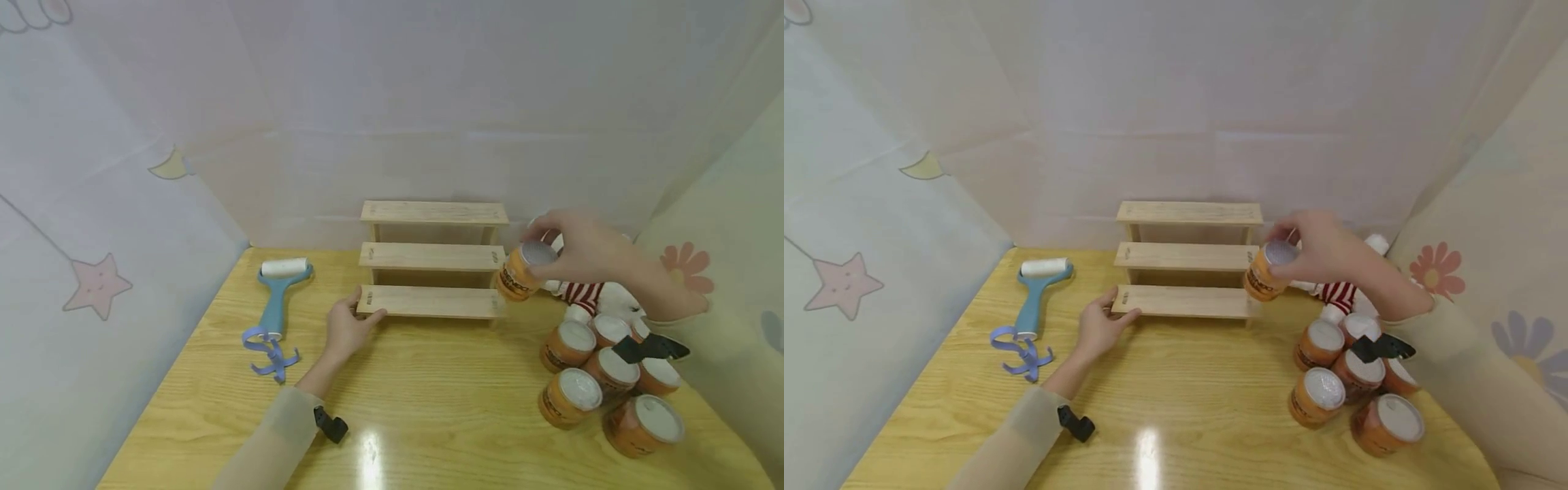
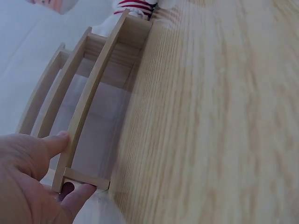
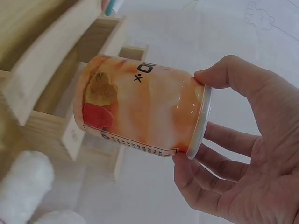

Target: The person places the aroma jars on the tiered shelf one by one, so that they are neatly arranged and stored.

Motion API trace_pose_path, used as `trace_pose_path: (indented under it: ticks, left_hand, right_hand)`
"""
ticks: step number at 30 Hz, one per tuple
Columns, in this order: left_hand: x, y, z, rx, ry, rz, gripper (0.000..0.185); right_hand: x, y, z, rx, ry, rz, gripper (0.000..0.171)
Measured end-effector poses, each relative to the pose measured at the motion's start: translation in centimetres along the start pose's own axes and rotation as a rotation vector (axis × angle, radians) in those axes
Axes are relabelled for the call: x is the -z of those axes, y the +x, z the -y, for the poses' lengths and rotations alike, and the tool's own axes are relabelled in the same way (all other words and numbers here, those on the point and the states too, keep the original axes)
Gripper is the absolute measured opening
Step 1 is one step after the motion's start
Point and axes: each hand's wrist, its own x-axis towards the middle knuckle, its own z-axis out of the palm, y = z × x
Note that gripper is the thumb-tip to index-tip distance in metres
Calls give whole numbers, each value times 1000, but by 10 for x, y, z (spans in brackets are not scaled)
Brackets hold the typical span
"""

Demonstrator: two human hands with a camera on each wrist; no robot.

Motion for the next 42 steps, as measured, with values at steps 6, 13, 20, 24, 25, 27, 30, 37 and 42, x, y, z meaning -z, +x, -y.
trace_pose_path:
  ticks: [6, 13, 20, 24, 25, 27, 30, 37, 42]
  left_hand:
    - [-1, 2, -2, 6, 17, 3, 86]
    - [-1, 1, -1, -4, 47, -8, 85]
    - [1, 1, -1, -14, 78, -19, 85]
    - [1, 1, -2, -12, 79, -17, 85]
    - [2, 1, -2, -16, 77, -16, 85]
    - [2, 1, -2, -19, 65, -15, 85]
    - [3, 1, -2, -25, 55, -17, 85]
    - [5, -3, 1, -9, 82, -6, 85]
    - [5, -4, -1, -18, 78, -12, 85]
  right_hand:
    - [16, 33, 10, 19, 25, -4, 36]
    - [20, 73, 21, 42, 34, 23, 34]
    - [19, 113, 37, 88, 35, 32, 34]
    - [16, 134, 46, 85, 23, 29, 39]
    - [15, 139, 49, 77, 20, 33, 40]
    - [13, 148, 55, 66, 24, 42, 43]
    - [9, 162, 63, 55, 54, 53, 46]
    - [-8, 191, 75, 97, 80, 23, 49]
    - [-15, 209, 82, 92, 59, 1, 51]
